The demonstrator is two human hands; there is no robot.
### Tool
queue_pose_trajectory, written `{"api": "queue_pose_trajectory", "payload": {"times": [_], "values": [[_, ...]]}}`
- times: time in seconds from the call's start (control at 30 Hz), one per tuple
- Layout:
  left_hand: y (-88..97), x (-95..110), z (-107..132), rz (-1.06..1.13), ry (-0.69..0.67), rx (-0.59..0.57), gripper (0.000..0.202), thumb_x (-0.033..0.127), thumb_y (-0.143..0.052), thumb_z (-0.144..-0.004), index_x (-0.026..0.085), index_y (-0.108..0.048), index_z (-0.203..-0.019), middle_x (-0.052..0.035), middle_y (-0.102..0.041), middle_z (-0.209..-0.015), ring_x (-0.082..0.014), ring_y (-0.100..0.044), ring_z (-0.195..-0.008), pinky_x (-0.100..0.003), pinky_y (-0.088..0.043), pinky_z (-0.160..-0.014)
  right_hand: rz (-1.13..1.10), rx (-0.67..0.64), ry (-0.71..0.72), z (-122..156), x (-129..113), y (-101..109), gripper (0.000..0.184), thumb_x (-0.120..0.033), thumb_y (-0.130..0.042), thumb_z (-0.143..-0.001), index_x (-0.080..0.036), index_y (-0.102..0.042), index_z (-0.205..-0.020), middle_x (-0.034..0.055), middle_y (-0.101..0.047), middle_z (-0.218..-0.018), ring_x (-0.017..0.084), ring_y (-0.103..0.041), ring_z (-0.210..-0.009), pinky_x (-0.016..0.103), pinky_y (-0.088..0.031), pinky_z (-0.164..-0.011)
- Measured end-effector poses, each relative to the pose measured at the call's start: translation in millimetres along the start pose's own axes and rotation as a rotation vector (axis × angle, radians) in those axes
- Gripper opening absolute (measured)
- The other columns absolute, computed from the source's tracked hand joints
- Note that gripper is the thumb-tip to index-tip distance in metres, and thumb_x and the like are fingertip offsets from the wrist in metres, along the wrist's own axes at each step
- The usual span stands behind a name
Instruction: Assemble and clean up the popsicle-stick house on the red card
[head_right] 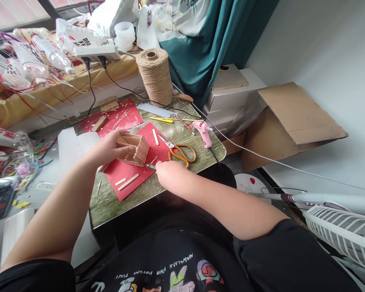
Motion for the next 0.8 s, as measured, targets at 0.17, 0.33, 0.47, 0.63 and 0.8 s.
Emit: {"api": "queue_pose_trajectory", "payload": {"times": [0.17,0.33,0.47,0.63,0.8], "values": [[-0.7,1,1,0.020,0.003,-0.004,0.078,0.064,-0.083,-0.081,0.031,-0.057,-0.147,-0.0116,-0.069,-0.139,-0.0341,-0.070,-0.119,-0.048,-0.060,-0.091,0.013,-0.034,-0.034,4,-7,5,0.028,-0.021,-0.049,-0.109,-0.008,-0.061,-0.131,0.0212,-0.080,-0.103,0.038,-0.083,-0.102,0.046,-0.064,-0.081],[-0.8,4,2,0.019,0.007,-0.009,0.076,0.065,-0.083,-0.082,0.032,-0.057,-0.145,-0.0104,-0.070,-0.137,-0.0342,-0.070,-0.119,-0.047,-0.060,-0.090,0.031,-0.058,-0.058,4,-14,10,0.033,-0.011,-0.057,-0.100,-0.007,-0.062,-0.132,0.0240,-0.080,-0.107,0.036,-0.083,-0.100,0.045,-0.064,-0.081],[0.1,5,2,0.012,0.017,-0.009,0.076,0.064,-0.083,-0.081,0.032,-0.057,-0.145,-0.0104,-0.070,-0.136,-0.0343,-0.070,-0.118,-0.047,-0.060,-0.090,0.030,-0.059,-0.013,1,-13,16,0.020,-0.017,-0.059,-0.103,-0.012,-0.069,-0.119,0.0211,-0.081,-0.109,0.035,-0.083,-0.100,0.043,-0.064,-0.082],[0.1,2,0,0.014,0.027,-0.022,0.080,0.065,-0.081,-0.082,0.031,-0.055,-0.149,-0.0113,-0.069,-0.140,-0.0352,-0.070,-0.119,-0.046,-0.059,-0.091,0.043,0.062,0.007,2,-3,3,0.033,-0.034,-0.041,-0.115,-0.010,-0.063,-0.125,0.0201,-0.080,-0.101,0.034,-0.083,-0.096,0.040,-0.061,-0.080],[2.1,1,-2,-0.031,0.000,0.007,0.080,0.067,-0.081,-0.082,0.031,-0.056,-0.149,-0.0120,-0.064,-0.146,-0.0370,-0.066,-0.127,-0.051,-0.056,-0.101,0.048,0.271,-0.013,11,1,-25,0.034,-0.035,-0.032,-0.118,-0.014,-0.059,-0.121,0.0177,-0.080,-0.104,0.029,-0.083,-0.093,0.031,-0.058,-0.073]]}}
Point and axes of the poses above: each hand's wrist, its own z-axis away from the middle knuckle, its own y-axis out of the back of the hand, x = y × z, the point moved 10 cm from there along -z, towards the middle knuckle
